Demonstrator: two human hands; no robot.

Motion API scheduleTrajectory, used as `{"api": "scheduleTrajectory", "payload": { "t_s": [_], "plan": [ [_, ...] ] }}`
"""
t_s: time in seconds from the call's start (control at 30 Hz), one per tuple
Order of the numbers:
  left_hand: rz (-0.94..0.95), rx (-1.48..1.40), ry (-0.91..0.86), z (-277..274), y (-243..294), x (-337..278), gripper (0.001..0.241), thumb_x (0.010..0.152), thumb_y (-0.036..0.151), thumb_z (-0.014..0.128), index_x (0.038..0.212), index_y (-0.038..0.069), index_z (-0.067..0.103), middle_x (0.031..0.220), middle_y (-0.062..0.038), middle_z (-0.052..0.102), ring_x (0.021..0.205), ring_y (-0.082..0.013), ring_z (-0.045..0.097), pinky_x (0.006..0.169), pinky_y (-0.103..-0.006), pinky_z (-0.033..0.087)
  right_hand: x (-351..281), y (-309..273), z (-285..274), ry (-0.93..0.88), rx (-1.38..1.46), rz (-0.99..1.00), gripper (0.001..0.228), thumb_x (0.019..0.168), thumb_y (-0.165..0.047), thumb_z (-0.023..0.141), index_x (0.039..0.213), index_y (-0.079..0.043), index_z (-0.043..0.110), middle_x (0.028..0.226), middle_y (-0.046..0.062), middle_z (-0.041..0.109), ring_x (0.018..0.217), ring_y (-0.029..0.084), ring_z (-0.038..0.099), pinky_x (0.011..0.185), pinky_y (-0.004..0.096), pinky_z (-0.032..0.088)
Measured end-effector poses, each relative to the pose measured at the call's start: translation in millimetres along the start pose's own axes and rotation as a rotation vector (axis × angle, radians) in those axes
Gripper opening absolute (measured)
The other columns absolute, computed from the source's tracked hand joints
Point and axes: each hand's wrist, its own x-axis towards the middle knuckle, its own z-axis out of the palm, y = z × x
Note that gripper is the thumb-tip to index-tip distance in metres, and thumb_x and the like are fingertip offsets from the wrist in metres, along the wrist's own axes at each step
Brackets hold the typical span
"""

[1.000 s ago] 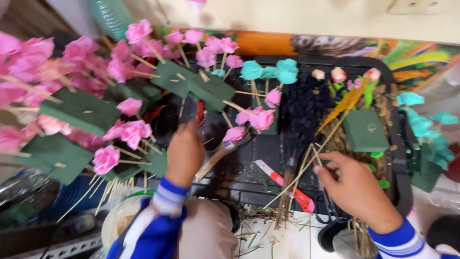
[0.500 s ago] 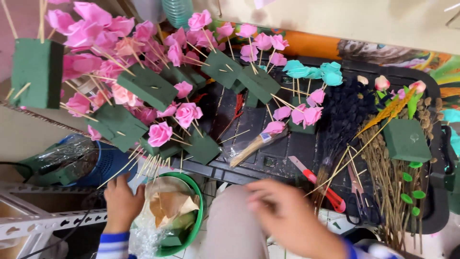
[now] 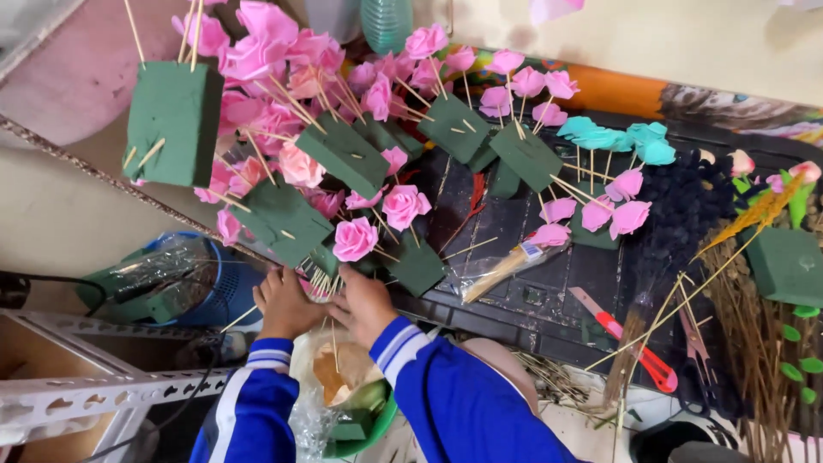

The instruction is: The person arranges artificial flowers and dried plant materials on a table. They handle pink and blue roses, red and black dried stems, and green foam blocks, using a utility knife and scissors to cut and prepare the materials.

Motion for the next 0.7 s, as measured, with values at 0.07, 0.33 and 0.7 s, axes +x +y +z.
{"api": "scheduleTrajectory", "payload": {
  "t_s": [0.07,0.33,0.7],
  "plan": [
    [-0.011,0.058,0.018,10.2,-3.8,5.6,0.122,0.044,0.076,0.088,0.14,0.018,0.043,0.151,-0.015,0.043,0.145,-0.0396,0.037,0.125,-0.0557,0.019,-3.4,-6.2,-1.0,-0.068,0.105,-0.008,0.083,0.105,-0.031,0.06,0.16,0.003,0.009,0.161,0.033,0.019,0.15,0.046,0.032,0.119,0.059,0.031],
    [-0.046,-0.048,-0.128,22.6,-11.7,31.3,0.092,0.065,0.044,0.087,0.142,0.018,0.044,0.147,-0.016,0.052,0.128,-0.0394,0.062,0.108,-0.0528,0.051,38.3,-10.0,-19.1,-0.062,0.296,-0.02,0.068,0.107,-0.017,0.05,0.16,0.0,0.012,0.161,0.034,0.012,0.142,0.046,0.045,0.116,0.06,0.042],
    [0.196,0.105,0.028,28.5,-17.5,2.9,0.036,0.099,0.022,0.053,0.131,0.006,0.057,0.117,-0.022,0.067,0.106,-0.0469,0.071,0.088,-0.056,0.059,21.4,-34.3,-17.4,-0.124,0.536,-0.033,0.064,0.106,-0.006,0.048,0.16,-0.005,0.014,0.16,0.029,0.008,0.15,0.047,0.028,0.119,0.058,0.038]
  ]
}}
